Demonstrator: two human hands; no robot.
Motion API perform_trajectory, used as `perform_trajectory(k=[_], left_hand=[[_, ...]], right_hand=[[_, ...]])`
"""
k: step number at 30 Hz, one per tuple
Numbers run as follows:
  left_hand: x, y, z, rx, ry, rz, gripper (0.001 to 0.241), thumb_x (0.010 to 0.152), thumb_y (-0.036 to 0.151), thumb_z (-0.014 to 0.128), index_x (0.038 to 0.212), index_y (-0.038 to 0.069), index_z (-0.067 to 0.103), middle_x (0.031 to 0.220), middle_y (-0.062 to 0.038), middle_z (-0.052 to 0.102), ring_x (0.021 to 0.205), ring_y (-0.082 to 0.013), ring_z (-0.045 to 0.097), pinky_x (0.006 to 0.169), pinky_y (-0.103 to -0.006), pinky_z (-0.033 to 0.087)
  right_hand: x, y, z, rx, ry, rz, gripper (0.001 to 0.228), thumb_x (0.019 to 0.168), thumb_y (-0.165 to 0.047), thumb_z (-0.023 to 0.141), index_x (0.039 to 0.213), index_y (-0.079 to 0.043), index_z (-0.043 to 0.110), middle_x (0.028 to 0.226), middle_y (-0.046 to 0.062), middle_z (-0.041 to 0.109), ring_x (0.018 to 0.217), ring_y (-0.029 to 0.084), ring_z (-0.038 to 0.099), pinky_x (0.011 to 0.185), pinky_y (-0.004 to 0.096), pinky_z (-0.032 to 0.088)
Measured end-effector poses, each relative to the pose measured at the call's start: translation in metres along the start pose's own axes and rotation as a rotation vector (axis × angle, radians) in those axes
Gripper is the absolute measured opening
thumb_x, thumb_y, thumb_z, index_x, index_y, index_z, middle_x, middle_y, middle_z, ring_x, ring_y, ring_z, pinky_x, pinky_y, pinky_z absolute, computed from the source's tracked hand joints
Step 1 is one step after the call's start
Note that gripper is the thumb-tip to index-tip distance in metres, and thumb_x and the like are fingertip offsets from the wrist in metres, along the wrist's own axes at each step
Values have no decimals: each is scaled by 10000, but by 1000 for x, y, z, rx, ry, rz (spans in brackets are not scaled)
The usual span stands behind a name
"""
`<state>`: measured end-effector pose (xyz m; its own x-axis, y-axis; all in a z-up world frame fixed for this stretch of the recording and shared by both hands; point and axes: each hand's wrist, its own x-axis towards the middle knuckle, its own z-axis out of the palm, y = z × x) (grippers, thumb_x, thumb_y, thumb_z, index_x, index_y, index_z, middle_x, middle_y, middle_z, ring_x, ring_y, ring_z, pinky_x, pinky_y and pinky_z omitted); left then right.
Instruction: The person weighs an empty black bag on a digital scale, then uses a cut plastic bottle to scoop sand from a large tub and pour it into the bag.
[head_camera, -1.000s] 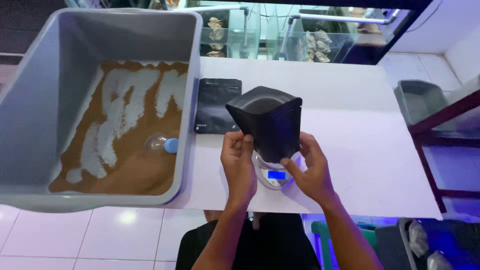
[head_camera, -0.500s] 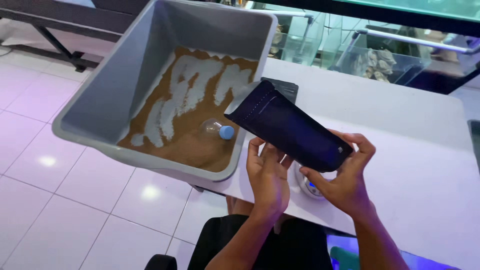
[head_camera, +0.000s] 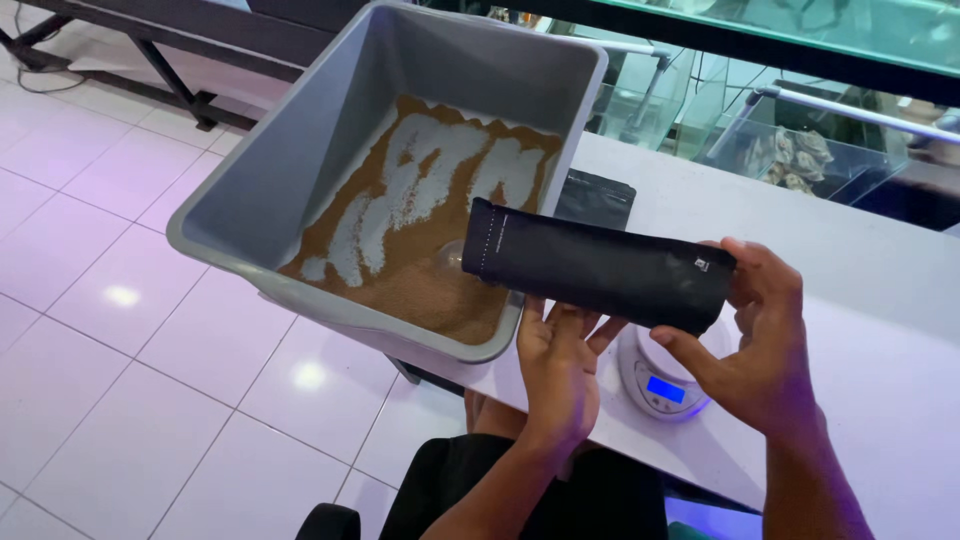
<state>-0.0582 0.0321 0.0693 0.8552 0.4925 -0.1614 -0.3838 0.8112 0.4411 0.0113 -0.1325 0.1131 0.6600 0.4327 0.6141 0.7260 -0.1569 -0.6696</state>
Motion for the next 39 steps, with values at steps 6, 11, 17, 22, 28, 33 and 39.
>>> perform_trajectory(k=[6, 11, 17, 22, 28, 33, 39], left_hand=[[-1, 5, 9, 13, -38, 6, 436, 1141, 179, 642, 1564, 178, 538, 1394, -157, 788, 1300, -329, 782, 1117, -628, 661], [-1, 6, 8, 15, -62, 10, 457, 1140, 50, 589, 1579, 150, 514, 1399, -167, 766, 1329, -354, 764, 1071, -613, 686], [0, 3, 6, 9, -64, 19, 421, 1147, 87, 605, 1555, 155, 525, 1371, -164, 784, 1293, -369, 787, 1076, -620, 685], [-3, 8, 10, 29, -65, 16, 455, 1129, 71, 624, 1569, 121, 519, 1335, -166, 793, 1257, -366, 793, 1093, -626, 684], [-4, 1, 4, 90, -50, 71, 466, 1119, 53, 591, 1581, 92, 541, 1249, -156, 812, 1212, -333, 804, 1057, -566, 697], [-1, -5, -1, 28, 107, 55, 559, 1107, 30, 532, 1666, 32, 549, 1481, -254, 748, 1317, -329, 741, 1195, -453, 587], [0, -10, -8, 179, 124, 122, 502, 1120, 89, 541, 1616, 53, 614, 1432, -196, 787, 1269, -222, 732, 1117, -372, 590]], right_hand=[[18, -20, -7, -126, -37, 11, 1083, 784, -30, 984, 1701, 31, 412, 1619, 256, 599, 1438, 344, 672, 1225, 446, 577], [27, -25, -10, -206, -55, 21, 1079, 788, -105, 989, 1709, 11, 438, 1683, 251, 576, 1393, 343, 685, 1216, 469, 573], [29, -26, -11, -202, -72, 1, 1073, 796, -109, 982, 1710, 17, 434, 1664, 263, 587, 1399, 349, 682, 1222, 471, 569], [22, -23, -8, -181, -53, 45, 1072, 781, -94, 982, 1699, 15, 439, 1691, 247, 561, 1398, 340, 668, 1220, 466, 566], [5, -6, 5, -18, -20, 148, 1056, 822, -19, 928, 1713, -22, 362, 1627, 201, 561, 1456, 319, 640, 1217, 455, 540], [-21, 19, 30, 300, 28, 299, 934, 887, 16, 859, 1628, -140, 312, 1537, 182, 568, 1299, 271, 671, 1078, 379, 591], [-43, 25, 44, 177, 6, 406, 1056, 851, -87, 929, 1700, -137, 303, 1409, 198, 544, 1123, 204, 652, 1034, 293, 533]])
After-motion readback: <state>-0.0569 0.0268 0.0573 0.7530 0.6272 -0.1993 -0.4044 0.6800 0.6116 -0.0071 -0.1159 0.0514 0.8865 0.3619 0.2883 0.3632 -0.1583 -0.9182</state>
